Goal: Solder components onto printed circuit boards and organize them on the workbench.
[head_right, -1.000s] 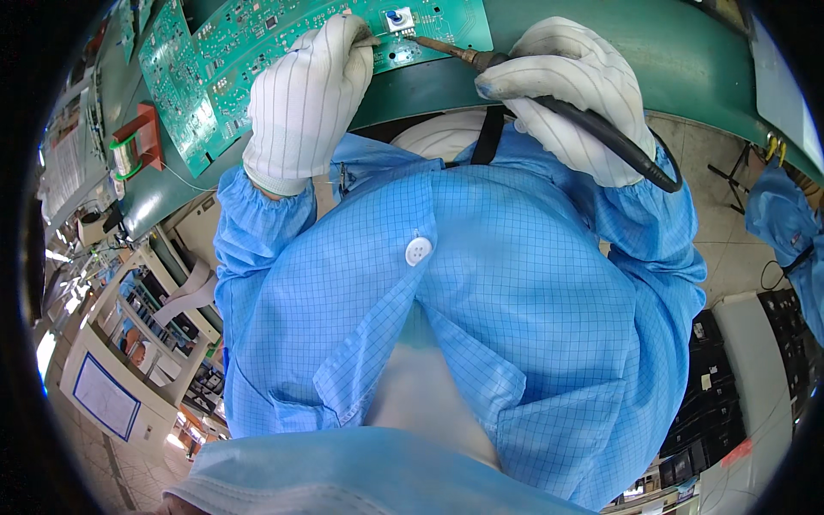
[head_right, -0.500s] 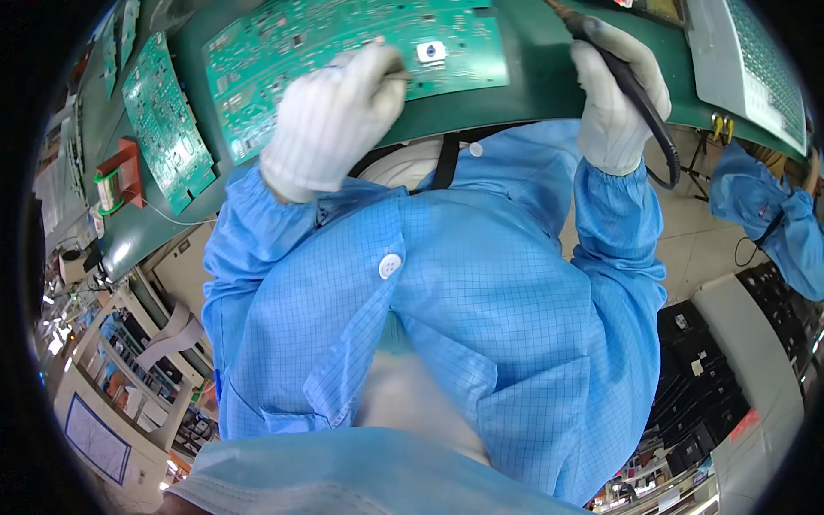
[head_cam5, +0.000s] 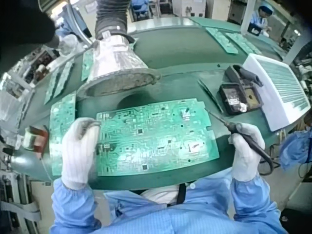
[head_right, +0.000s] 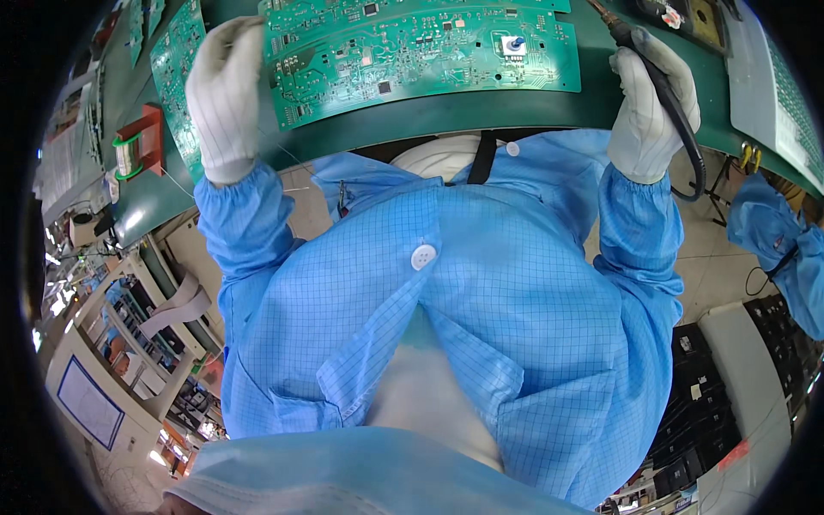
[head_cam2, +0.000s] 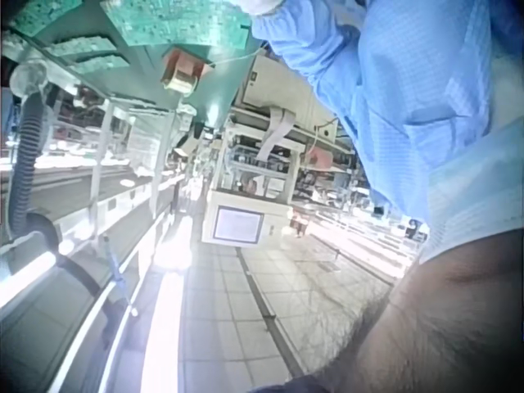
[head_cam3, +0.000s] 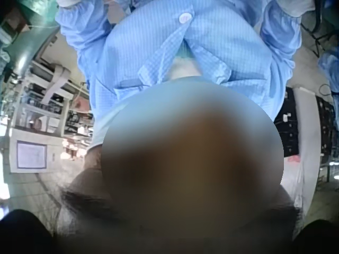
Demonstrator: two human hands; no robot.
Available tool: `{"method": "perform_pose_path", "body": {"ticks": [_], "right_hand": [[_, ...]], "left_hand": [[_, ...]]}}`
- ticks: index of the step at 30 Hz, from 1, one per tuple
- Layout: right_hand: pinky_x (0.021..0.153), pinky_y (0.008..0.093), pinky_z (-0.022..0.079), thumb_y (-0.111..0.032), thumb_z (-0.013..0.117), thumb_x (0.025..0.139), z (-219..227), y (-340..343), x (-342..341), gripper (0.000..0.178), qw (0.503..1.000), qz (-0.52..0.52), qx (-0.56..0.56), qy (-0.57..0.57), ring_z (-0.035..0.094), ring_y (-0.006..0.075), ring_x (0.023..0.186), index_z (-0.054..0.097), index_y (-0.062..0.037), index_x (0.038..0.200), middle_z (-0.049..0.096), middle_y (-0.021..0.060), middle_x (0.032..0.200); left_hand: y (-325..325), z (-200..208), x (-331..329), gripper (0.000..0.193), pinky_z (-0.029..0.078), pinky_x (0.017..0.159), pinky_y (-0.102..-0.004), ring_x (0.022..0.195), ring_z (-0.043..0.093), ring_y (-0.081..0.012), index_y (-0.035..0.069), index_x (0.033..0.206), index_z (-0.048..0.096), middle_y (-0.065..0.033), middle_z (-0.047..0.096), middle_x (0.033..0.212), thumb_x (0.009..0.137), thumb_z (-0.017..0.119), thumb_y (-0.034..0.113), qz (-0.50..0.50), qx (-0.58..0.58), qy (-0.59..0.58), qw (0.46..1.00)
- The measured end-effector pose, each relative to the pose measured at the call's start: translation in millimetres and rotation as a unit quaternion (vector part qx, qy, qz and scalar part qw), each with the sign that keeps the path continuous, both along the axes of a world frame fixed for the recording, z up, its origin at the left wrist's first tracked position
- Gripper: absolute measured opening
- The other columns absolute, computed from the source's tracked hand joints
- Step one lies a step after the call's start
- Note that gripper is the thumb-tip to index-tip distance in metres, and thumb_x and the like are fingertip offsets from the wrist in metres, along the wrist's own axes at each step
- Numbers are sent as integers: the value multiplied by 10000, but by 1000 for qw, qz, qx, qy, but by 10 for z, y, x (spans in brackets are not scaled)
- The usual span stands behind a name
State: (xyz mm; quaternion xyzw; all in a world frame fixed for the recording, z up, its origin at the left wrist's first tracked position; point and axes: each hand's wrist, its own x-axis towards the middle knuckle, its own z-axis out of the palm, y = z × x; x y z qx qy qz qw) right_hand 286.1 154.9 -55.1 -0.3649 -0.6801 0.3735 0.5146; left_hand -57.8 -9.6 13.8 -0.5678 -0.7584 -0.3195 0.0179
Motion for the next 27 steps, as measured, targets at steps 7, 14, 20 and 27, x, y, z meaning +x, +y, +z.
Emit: {"method": "perform_pose_path", "body": {"ticks": [7, 14, 20, 27], "right_hand": [[784, 284, 572, -11, 697, 894, -52, -41, -80, 244, 998, 15, -44, 44, 712, 174, 838, 674, 61, 1126, 722, 128, 991], [834, 303, 552, -65, 673, 933, -92, 3, -44, 274, 995, 46, -58, 72, 687, 193, 880, 653, 68, 1172, 701, 149, 1086], [823, 343, 597, 98, 587, 945, -85, 7, -3, 258, 994, 64, -62, 62, 700, 221, 916, 676, 32, 1177, 638, 174, 1204], [802, 314, 577, -19, 645, 952, -82, -39, -88, 220, 1000, 21, -11, 8, 697, 197, 874, 675, 74, 1149, 685, 155, 1126]], "left_hand": [[83, -525, -364, 274, 487, 614, -296, 637, 590, -162, 14, 1096, 695, -71, 650, 811, 1014, 541, 226, 144, 70, 10, 987], [97, -555, -366, 183, 491, 680, -284, 712, 604, -154, -10, 1053, 660, -80, 672, 852, 965, 587, 133, 175, 61, -266, 946], [167, -564, -368, 299, 445, 588, -279, 631, 558, -133, -6, 1077, 664, -77, 637, 819, 1024, 533, 258, 191, 65, -250, 947], [15, -509, -593, 224, 447, 593, -340, 605, 582, -221, 37, 1008, 675, -66, 598, 715, 1011, 525, 203, 70, -21, -40, 997]]}}
